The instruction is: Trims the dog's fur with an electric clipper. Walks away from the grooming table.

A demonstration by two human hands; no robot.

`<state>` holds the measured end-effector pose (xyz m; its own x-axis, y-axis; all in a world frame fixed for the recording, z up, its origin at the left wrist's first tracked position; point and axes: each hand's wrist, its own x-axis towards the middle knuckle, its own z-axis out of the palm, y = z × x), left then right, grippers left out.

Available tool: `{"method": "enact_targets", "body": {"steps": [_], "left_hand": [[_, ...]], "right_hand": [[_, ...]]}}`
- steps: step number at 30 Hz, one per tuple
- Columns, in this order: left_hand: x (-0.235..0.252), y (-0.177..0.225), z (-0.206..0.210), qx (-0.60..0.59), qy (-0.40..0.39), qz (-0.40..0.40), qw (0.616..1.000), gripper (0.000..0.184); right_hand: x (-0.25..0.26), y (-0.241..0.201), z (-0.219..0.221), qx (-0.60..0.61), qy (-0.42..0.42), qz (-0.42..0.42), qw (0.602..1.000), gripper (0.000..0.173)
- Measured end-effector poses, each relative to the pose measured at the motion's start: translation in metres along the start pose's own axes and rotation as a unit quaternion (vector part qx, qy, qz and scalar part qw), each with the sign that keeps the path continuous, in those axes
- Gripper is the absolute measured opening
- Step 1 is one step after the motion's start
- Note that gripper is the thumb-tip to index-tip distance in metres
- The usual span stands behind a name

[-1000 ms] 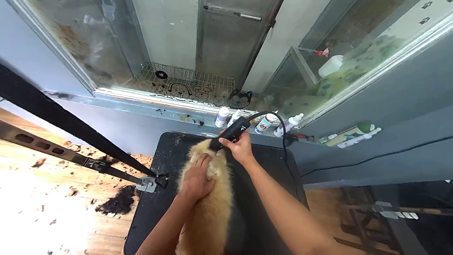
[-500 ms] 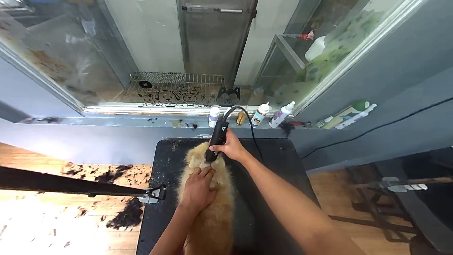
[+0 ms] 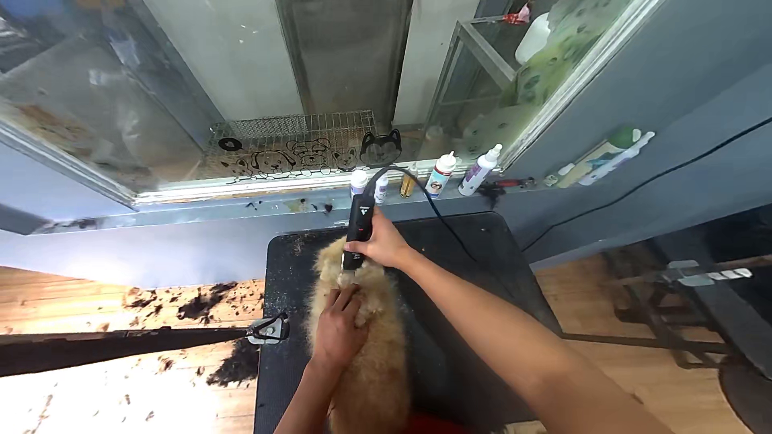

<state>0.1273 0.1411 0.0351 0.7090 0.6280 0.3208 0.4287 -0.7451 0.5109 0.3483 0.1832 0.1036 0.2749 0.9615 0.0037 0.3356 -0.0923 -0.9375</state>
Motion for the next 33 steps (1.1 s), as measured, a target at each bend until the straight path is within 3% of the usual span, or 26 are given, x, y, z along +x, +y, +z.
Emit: {"method": "enact_targets", "body": {"steps": [3,7,10,14,16,19,22,26,30,33], "left_hand": [[-0.003,0.001,0.002,-0.008,0.025,0.01,1.0,0.028],[-0.007,0.004,0.003,-0.024,0.038,0.018,0.999,0.024],[-0.008,0.004,0.004,-0.036,0.041,0.013,0.998,0.024],[-0.009,0.01,0.004,-0.055,0.07,-0.03,0.996,0.044],[-0.007,0.015,0.001,-0.06,0.073,-0.089,0.992,0.056],[0.004,0.016,-0.011,-0.045,-0.008,-0.197,0.979,0.072],[0.017,0.016,-0.02,-0.012,-0.123,-0.246,0.961,0.069],[0.013,0.019,-0.017,0.006,-0.1,-0.215,0.971,0.064],[0.002,0.022,-0.014,0.011,-0.033,-0.194,0.98,0.062],[-0.001,0.023,-0.014,0.063,-0.012,-0.171,0.983,0.058]], "right_hand": [[0.005,-0.006,0.007,-0.021,-0.046,0.043,0.998,0.084],[0.009,-0.019,0.01,-0.043,-0.002,0.04,0.998,0.082],[0.009,-0.023,0.019,-0.107,-0.02,0.058,0.992,0.084],[0.012,-0.022,0.017,-0.051,-0.1,-0.001,0.994,0.085],[0.01,-0.022,0.009,0.012,-0.076,-0.05,0.996,0.08],[0.01,-0.022,0.003,0.041,0.006,-0.077,0.996,0.079],[0.013,-0.026,0.003,0.02,0.005,-0.038,0.999,0.083],[0.014,-0.029,0.017,-0.078,-0.003,0.015,0.997,0.089],[0.015,-0.026,0.026,-0.127,-0.101,0.044,0.986,0.085],[0.013,-0.027,0.023,-0.076,-0.044,0.033,0.996,0.083]]}}
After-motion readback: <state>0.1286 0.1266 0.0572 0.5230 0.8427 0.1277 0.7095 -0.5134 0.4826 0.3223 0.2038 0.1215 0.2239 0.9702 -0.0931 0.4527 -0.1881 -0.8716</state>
